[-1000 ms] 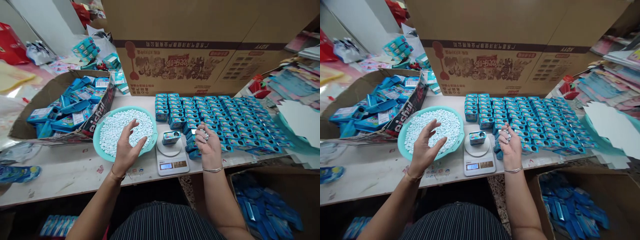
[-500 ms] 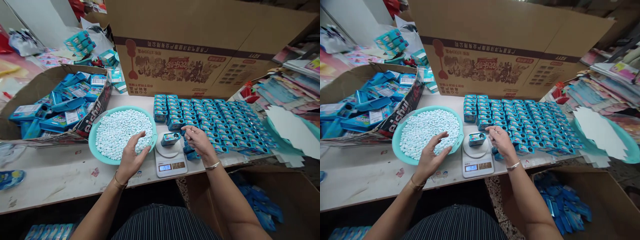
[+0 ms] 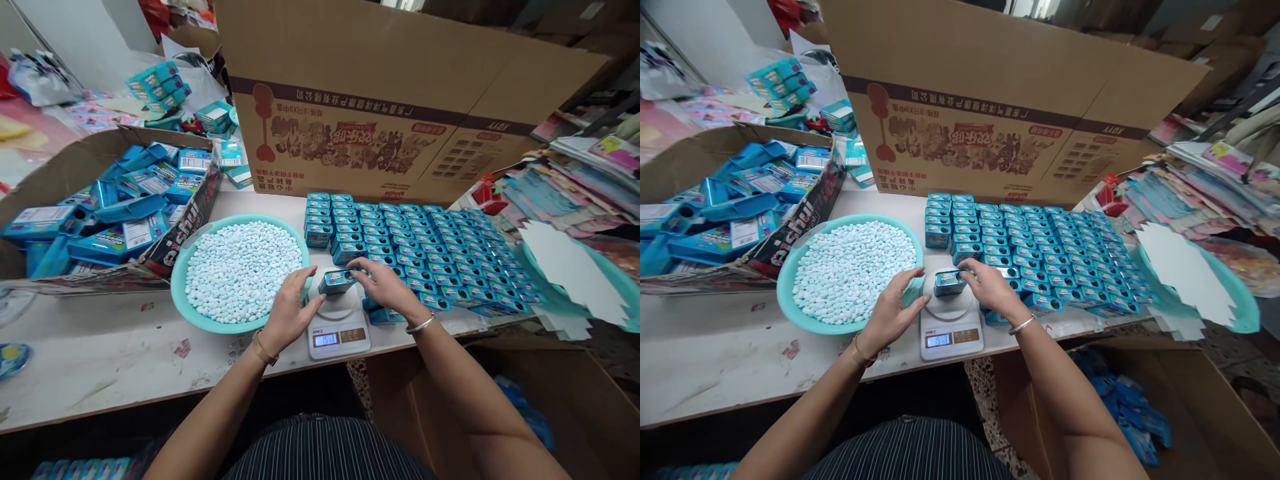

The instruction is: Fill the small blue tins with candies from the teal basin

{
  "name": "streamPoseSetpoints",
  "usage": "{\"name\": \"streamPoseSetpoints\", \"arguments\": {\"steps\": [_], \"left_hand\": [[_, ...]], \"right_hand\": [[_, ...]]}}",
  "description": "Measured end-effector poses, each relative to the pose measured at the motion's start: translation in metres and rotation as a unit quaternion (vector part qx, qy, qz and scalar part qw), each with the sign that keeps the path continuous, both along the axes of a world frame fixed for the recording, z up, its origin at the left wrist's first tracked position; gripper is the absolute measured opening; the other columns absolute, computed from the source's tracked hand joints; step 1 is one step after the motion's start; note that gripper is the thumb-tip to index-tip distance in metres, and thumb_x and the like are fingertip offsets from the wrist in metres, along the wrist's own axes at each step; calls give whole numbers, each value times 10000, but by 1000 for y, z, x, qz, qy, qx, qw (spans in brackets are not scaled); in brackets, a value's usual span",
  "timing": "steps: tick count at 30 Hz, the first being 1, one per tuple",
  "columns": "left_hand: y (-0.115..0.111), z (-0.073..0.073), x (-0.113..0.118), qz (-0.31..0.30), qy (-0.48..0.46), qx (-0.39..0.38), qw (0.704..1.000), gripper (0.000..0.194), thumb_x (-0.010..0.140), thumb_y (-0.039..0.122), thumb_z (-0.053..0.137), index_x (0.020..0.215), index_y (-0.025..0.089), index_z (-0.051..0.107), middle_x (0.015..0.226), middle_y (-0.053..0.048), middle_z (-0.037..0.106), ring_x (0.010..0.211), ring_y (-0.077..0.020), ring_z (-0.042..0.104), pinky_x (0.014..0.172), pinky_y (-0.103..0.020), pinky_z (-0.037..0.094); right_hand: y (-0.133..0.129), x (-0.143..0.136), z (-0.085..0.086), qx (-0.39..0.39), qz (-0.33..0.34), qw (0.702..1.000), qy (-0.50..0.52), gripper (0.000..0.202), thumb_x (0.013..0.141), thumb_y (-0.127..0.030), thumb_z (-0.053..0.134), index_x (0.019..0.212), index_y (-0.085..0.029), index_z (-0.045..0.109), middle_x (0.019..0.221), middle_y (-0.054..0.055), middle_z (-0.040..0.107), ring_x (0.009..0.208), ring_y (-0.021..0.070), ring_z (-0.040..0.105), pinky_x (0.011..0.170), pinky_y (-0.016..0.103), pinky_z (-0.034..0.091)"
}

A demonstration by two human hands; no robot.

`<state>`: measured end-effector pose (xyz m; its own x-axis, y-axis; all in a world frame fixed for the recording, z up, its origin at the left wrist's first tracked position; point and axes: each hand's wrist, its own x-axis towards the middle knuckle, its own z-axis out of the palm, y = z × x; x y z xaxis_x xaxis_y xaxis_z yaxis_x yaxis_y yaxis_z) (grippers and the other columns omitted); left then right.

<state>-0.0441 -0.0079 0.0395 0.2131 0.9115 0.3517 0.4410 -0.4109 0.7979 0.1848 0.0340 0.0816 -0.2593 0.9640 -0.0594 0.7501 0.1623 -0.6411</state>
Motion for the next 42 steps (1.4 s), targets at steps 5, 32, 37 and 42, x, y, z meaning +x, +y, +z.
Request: {"name": "streamPoseSetpoints", "arguments": {"steps": [5,32,37,42], "left_hand": [[7,6,-6,5,15,13,1000,467,889,283,613,1339,214,511,1245,-112,638,1182,-244,588,1048,-448,468],[57,19,49,-72,407,-14,911,249,832,216,617,1080,202,609,1084,-99,682,1146,-318,569,1157,-687,188],[102,22,43,-16,414,3,910,251,762,106,589,1000,178,623,1048,-154,692,1118,-373,566,1129,-737,150],[137,15,54,14,409,-5,912,369,700,28,589,1055,127,617,1120,-216,661,1155,-395,547,1130,-724,136]], "right_hand": [[0,21,13,-28,-66,965,254,238,875,-413,605,886,-191,692,643,-16,546,512,97,434,466,217,331],[-28,34,-16,-139,-183,739,633,361,700,-452,839,811,-192,615,566,-85,429,392,6,241,327,97,191],[-30,42,-22,-127,-211,734,633,359,687,-437,849,806,-188,620,563,-84,427,392,7,244,324,99,210],[-34,40,-21,-125,-243,731,625,367,644,-422,874,793,-191,632,572,-76,406,396,11,258,310,106,235]]}}
